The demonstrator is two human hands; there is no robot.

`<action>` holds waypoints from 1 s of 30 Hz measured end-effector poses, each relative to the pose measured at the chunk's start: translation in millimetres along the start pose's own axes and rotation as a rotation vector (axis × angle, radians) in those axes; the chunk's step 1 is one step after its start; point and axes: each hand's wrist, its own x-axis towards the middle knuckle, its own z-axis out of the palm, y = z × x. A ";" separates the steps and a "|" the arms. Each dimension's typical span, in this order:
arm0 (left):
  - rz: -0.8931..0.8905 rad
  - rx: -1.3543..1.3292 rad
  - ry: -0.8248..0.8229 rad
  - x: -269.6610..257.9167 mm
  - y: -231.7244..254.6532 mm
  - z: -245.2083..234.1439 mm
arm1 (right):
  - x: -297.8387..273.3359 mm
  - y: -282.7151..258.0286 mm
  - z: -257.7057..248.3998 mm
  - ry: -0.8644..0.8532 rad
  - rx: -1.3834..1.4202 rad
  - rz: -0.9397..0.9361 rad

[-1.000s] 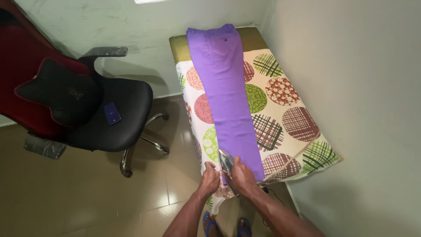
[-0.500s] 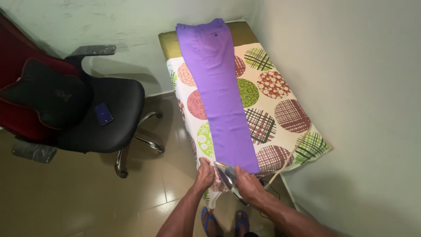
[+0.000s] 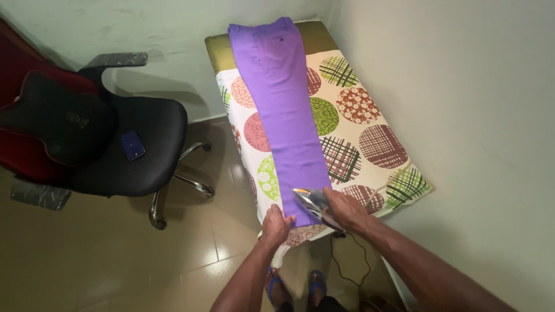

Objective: Ironing a pair of purple trousers on a patterned surface.

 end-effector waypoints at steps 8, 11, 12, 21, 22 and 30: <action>-0.050 0.067 0.115 -11.0 8.3 13.5 | 19.3 -24.9 -20.5 -0.140 -0.229 -0.015; -0.095 0.087 0.161 -14.9 11.2 19.8 | 39.3 -25.1 -20.7 -0.139 -0.440 -0.220; -0.102 0.100 0.183 -15.9 10.7 22.9 | 45.7 -26.6 -20.5 -0.160 -0.441 -0.225; -0.302 0.087 0.330 -17.5 13.3 49.1 | 87.4 -31.4 -51.3 -0.379 -0.497 -0.587; -0.322 0.079 0.349 -15.0 13.8 51.0 | 89.8 -32.2 -57.2 -0.396 -0.507 -0.608; -0.430 0.091 0.429 -12.1 20.7 68.2 | 103.4 -8.2 -56.7 -0.329 -0.444 -0.584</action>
